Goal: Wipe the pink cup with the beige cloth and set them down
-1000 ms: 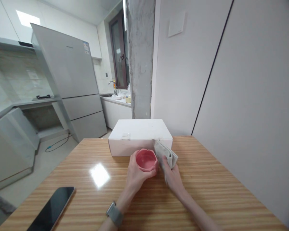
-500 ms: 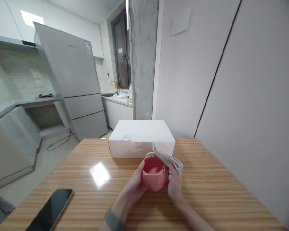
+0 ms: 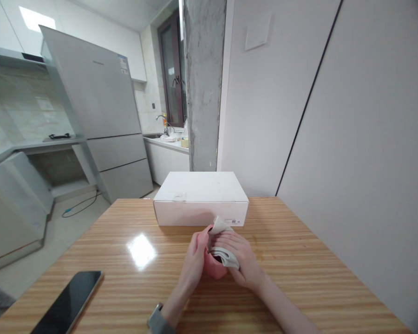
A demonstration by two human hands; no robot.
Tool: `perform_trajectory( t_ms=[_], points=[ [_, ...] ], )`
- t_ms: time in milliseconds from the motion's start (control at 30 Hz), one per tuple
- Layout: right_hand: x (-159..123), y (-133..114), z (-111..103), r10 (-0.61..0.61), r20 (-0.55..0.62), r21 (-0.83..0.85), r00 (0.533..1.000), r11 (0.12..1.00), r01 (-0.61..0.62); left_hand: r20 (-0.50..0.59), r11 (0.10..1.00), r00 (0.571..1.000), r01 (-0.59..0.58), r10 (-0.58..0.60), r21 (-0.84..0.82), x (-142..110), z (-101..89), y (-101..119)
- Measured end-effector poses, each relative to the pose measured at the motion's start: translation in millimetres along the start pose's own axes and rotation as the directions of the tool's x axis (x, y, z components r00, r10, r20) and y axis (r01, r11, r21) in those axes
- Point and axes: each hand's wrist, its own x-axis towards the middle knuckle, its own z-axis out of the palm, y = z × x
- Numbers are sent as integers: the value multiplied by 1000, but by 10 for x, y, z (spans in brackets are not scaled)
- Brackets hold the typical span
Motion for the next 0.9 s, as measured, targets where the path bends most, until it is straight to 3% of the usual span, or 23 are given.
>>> perform_trajectory(
  t_ms=[167,267,400,533,667,767,900],
  points=[
    [55,-8,2,61,33,-63,998,996,-59,6,944,970,-236,241,230,-124,19,3],
    [46,-24,33,103,-30,-121,994,987,-106,17,943,963,-265,268,203,-172,79,-28],
    [0,11,29,88,-73,-159,993,982,-98,35,991,992,-122,124,-52,-161,136,-36],
    [5,-43,-13,-54,52,-138,997,989,60,160,964,986,85,-46,-251,-116,97,123],
    [59,-210,36,-191,153,-91,970,974,206,260,956,940,263,-222,-132,-115,-17,314],
    [75,-264,87,-195,153,-63,969,976,207,200,978,958,205,-208,33,-103,-79,369],
    [80,-212,82,-144,145,-45,979,987,152,156,987,978,125,-140,101,-58,-93,388]
  ],
)
